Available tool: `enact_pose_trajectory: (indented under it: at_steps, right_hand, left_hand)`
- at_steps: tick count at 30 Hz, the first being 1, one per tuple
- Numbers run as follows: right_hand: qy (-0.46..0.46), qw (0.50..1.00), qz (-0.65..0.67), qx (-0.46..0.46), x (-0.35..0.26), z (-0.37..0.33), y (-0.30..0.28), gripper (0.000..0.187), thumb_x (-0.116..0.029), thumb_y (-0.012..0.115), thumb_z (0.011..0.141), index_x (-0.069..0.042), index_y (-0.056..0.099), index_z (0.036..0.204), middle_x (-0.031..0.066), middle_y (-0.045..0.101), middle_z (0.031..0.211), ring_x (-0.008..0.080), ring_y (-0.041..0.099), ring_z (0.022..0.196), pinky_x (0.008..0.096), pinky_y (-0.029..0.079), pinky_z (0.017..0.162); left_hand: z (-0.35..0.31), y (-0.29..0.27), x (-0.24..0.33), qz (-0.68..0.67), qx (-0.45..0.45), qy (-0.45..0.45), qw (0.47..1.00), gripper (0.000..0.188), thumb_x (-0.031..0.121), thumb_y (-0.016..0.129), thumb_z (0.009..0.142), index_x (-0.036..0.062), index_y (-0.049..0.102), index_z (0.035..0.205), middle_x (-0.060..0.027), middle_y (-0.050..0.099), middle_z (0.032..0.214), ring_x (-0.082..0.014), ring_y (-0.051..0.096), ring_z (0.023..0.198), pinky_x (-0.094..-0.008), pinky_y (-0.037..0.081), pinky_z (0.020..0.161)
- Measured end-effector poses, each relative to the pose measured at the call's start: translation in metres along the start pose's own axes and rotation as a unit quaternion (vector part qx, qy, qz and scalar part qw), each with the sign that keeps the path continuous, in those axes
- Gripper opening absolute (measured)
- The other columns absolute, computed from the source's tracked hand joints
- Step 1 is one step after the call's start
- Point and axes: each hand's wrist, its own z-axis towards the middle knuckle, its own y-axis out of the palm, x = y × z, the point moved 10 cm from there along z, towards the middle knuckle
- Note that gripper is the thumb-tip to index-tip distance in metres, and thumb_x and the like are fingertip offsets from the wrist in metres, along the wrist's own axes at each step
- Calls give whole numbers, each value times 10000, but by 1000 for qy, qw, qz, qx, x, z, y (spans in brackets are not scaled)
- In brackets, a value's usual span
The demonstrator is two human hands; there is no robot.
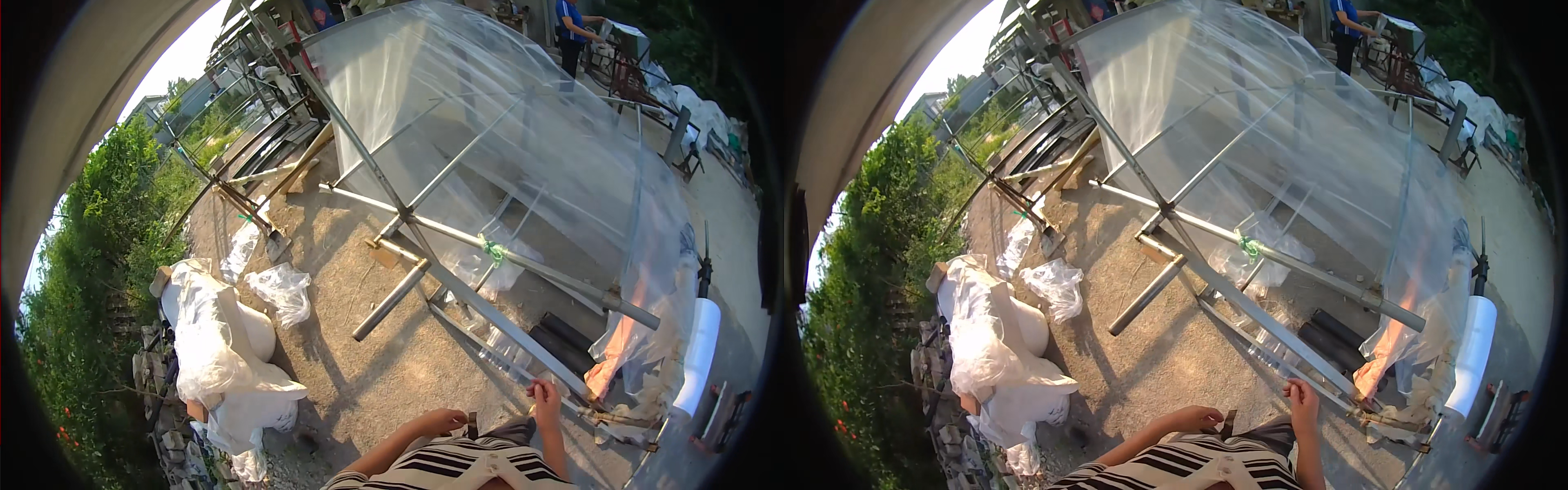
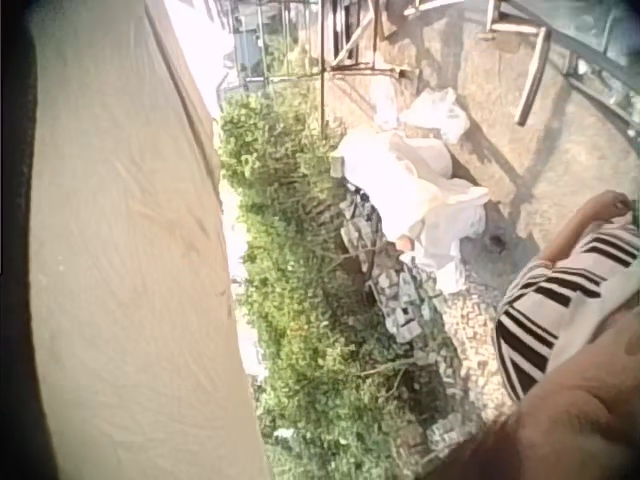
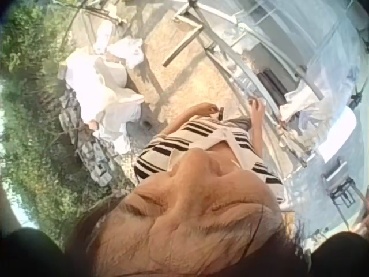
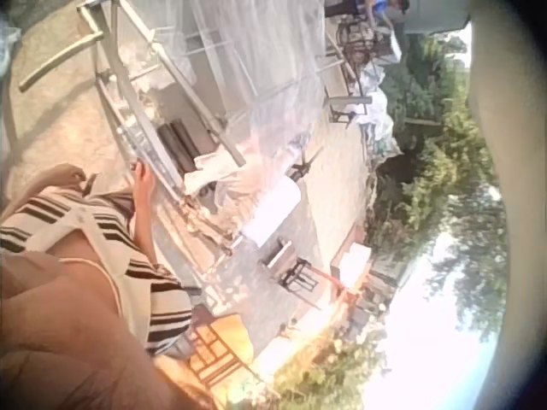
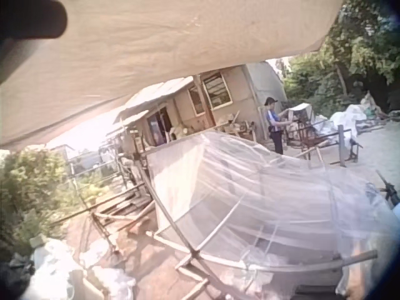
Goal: The person assembles a greenhouse by attaching a metal pole to the frame and securing a white plastic sheet over the structure. They adjust the sheet and tighten connections to ensure stability.
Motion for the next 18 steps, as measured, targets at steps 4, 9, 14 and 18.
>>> enact_pose_trajectory:
  at_steps: [4,9,14,18]
  right_hand:
    - [1,991,-24,-130,-28,-3,187,193,-95,490,937,32,602,1031,82,649,843,133,625,789,273,502,732]
    - [-83,971,-117,-193,-129,-6,350,177,-95,507,924,-4,626,1018,88,666,844,152,662,774,272,518,687]
    - [-313,888,-261,-213,-243,16,498,119,-56,591,843,-43,645,948,82,645,803,223,656,708,303,508,606]
    - [-444,835,-272,-179,-292,78,619,139,-74,615,828,-89,635,966,63,624,816,239,621,760,344,492,660]
  left_hand:
    - [-160,-90,-83,-53,216,-71,972,273,216,542,916,62,603,1133,-110,658,1061,-240,632,973,-338,492,827]
    - [-265,-217,-136,-150,367,-45,917,230,148,545,925,56,598,1130,-56,652,1066,-159,621,959,-292,482,834]
    - [-284,-353,-162,-195,370,48,907,224,146,548,926,59,588,1128,-63,653,1050,-154,629,955,-269,484,821]
    - [-312,-446,-213,-47,347,-3,937,262,160,592,883,100,588,1138,-104,660,1033,-215,642,967,-327,492,820]
